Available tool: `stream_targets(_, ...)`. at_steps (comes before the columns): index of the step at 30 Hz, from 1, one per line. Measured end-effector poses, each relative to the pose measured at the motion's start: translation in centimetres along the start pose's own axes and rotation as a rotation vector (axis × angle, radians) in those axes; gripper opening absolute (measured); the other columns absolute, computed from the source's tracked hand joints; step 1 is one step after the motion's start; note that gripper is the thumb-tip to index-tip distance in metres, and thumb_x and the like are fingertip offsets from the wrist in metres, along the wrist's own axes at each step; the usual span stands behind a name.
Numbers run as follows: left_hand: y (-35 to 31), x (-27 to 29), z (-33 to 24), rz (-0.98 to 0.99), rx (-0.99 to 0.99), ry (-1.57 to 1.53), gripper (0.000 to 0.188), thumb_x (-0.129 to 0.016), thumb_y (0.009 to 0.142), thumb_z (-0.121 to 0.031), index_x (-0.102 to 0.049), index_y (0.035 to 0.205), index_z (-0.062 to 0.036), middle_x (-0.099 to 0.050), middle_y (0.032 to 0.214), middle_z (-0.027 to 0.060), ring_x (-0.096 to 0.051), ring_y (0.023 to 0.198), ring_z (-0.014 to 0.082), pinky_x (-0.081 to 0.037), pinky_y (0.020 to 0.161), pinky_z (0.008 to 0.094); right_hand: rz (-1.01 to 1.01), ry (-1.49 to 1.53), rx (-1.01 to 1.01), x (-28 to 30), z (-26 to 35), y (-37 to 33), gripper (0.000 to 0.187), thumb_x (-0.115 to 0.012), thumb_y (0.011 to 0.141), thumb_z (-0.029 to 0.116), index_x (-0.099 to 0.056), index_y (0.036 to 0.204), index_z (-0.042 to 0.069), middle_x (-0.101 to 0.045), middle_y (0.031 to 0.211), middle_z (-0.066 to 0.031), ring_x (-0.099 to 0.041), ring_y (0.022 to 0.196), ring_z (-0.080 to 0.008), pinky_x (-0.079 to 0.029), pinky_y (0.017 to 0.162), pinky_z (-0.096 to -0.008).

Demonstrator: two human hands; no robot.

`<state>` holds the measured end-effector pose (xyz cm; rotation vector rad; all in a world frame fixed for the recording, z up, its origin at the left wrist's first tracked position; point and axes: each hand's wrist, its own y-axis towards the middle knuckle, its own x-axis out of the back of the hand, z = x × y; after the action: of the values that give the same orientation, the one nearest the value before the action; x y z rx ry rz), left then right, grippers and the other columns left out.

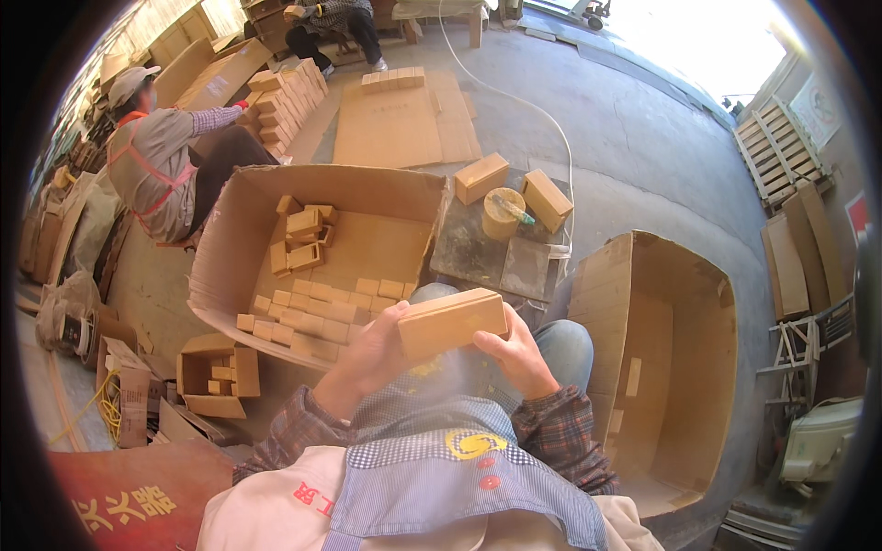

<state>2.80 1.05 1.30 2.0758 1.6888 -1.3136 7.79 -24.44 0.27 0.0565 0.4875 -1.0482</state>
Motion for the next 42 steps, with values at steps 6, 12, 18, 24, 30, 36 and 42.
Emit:
stream_targets(6, -0.9, -2.4, 1.1, -0.208, -0.115, 0.304, 0.065, -0.047, 0.112, -0.053, -0.04, 0.157, -0.0062, -0.057, 0.146, 0.012, -0.063, 0.128, 0.0235, -0.057, 0.106, 0.0394, -0.119, 0.157, -0.036, -0.6, -2.0, 0.0, 0.061, -0.076, 0.097, 0.031, -0.052, 0.143, 0.0, -0.063, 0.133, -0.0073, -0.062, 0.118, -0.016, -0.051, 0.103, -0.0346)
stream_targets(12, 1.4, -1.7, 1.2, -0.358, -0.342, 0.288, 0.063, -0.062, 0.108, -0.032, -0.035, 0.159, -0.0071, -0.058, 0.14, 0.0101, -0.063, 0.127, 0.022, -0.057, 0.106, 0.0389, -0.1, -0.14, -0.008, -0.3, -2.6, -0.5, 0.059, -0.074, 0.1, 0.027, -0.051, 0.143, -0.006, -0.062, 0.138, -0.0149, -0.063, 0.123, -0.0204, -0.052, 0.103, -0.0333)
stream_targets(18, 6.9, 1.5, 3.7, 0.081, -0.184, 1.064, 0.07, -0.073, 0.098, -0.032, -0.047, 0.156, -0.0022, -0.064, 0.132, 0.0167, -0.065, 0.118, 0.0264, -0.052, 0.104, 0.0352, -0.57, -0.945, 0.337, 7.8, 1.5, 8.6, 0.027, -0.077, 0.096, 0.019, -0.073, 0.115, -0.001, -0.074, 0.109, -0.0105, -0.071, 0.094, -0.019, -0.055, 0.085, -0.0331)
stream_targets(24, 12.1, 0.0, 8.4, 0.504, 0.095, 1.42, 0.063, -0.069, 0.099, -0.028, -0.051, 0.155, -0.0049, -0.059, 0.138, 0.0257, -0.062, 0.121, 0.037, -0.049, 0.107, 0.042, -0.578, -1.589, 0.46, 10.8, 2.7, 18.3, 0.027, -0.081, 0.087, 0.022, -0.074, 0.107, 0.004, -0.069, 0.105, -0.0131, -0.065, 0.105, -0.0356, -0.052, 0.091, -0.0476)
stream_targets(30, 15.6, -3.7, 5.2, 0.675, 0.199, 1.82, 0.024, -0.07, 0.096, -0.027, -0.072, 0.111, -0.0077, -0.072, 0.109, 0.0153, -0.071, 0.103, 0.0379, -0.058, 0.089, 0.0446, -0.466, -1.548, 0.328, 12.6, 3.7, 20.9, 0.025, -0.082, 0.085, 0.021, -0.067, 0.096, 0.004, -0.068, 0.099, -0.0147, -0.066, 0.098, -0.0359, -0.05, 0.088, -0.0479)
stream_targets(36, 23.6, -2.3, -2.7, -0.248, -0.668, 1.621, 0.07, -0.09, 0.08, -0.033, -0.058, 0.136, -0.0056, -0.06, 0.137, 0.0175, -0.065, 0.119, 0.0351, -0.057, 0.095, 0.0479, -0.595, -0.724, 0.231, 14.7, 3.5, 18.9, 0.021, -0.076, 0.094, 0.009, -0.066, 0.109, -0.002, -0.074, 0.095, -0.0113, -0.071, 0.082, -0.0206, -0.055, 0.074, -0.0335)
stream_targets(42, 31.2, -2.3, -4.6, -0.107, -0.753, 1.722, 0.091, -0.092, 0.075, -0.028, -0.047, 0.15, -0.0006, -0.057, 0.138, 0.0212, -0.06, 0.127, 0.0373, -0.051, 0.11, 0.044, -0.544, -0.375, 0.208, 15.8, 4.0, 15.1, 0.015, -0.068, 0.103, 0.007, -0.064, 0.114, -0.002, -0.069, 0.092, -0.004, -0.061, 0.075, -0.0085, -0.049, 0.068, -0.0245)
